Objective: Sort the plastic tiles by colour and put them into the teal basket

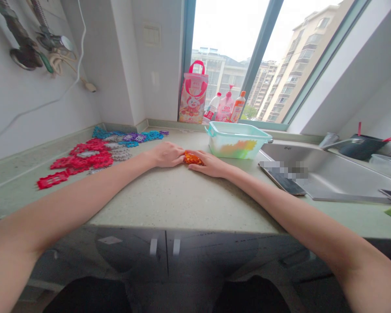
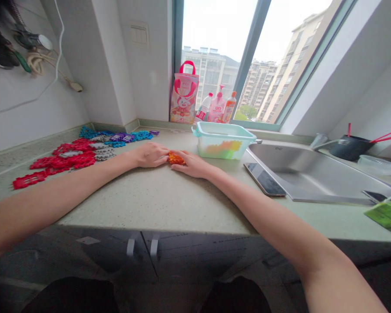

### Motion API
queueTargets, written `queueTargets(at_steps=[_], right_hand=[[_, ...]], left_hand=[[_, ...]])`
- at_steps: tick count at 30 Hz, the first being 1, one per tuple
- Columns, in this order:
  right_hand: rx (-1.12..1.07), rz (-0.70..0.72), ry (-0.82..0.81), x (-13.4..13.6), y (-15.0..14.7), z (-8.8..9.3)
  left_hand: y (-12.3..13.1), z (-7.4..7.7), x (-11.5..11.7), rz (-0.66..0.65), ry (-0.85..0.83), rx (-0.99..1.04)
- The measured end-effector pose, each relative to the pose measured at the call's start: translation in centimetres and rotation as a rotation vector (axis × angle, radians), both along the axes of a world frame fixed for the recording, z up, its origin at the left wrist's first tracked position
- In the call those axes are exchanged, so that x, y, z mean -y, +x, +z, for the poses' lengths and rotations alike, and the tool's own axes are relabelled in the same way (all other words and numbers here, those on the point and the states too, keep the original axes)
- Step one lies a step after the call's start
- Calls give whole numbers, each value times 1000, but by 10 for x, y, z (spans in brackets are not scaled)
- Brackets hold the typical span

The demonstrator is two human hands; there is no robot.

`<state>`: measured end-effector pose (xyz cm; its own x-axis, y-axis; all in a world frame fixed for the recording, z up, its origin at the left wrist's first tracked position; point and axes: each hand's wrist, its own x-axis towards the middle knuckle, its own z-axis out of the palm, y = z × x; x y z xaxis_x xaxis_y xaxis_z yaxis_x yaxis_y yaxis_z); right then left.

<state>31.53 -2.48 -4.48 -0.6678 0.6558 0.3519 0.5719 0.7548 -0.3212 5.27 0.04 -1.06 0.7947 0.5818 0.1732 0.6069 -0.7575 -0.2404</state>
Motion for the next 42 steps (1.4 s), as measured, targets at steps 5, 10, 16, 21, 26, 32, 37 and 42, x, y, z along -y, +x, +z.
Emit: queueTargets(at_steps=[5, 10, 16, 21, 26, 32, 37, 42], right_hand=[[3, -16, 118, -7, 3, 1], [-23, -36, 135, -9, 4, 1], [-60, -67, 141, -9, 1, -2], [-76, -68, 144, -9, 1, -4], [-107, -51, 146, -7, 1, -4], [-105, -50, 171, -6, -1, -5], [-154, -37, 141, -9, -2, -5], [-202, -67, 81, -13, -2, -3]], left_hand=[[0, 1, 1, -95, 33, 10], [-6, -3, -7, -13, 4, 86], [-8, -5, -9, 47, -43, 124], [-7, -3, -7, 51, -24, 103], [-7, -4, -8, 49, -28, 108], [-8, -6, -11, 40, -34, 125], [-9, -7, -13, 24, -33, 129], [-9, -6, -13, 19, -56, 140]])
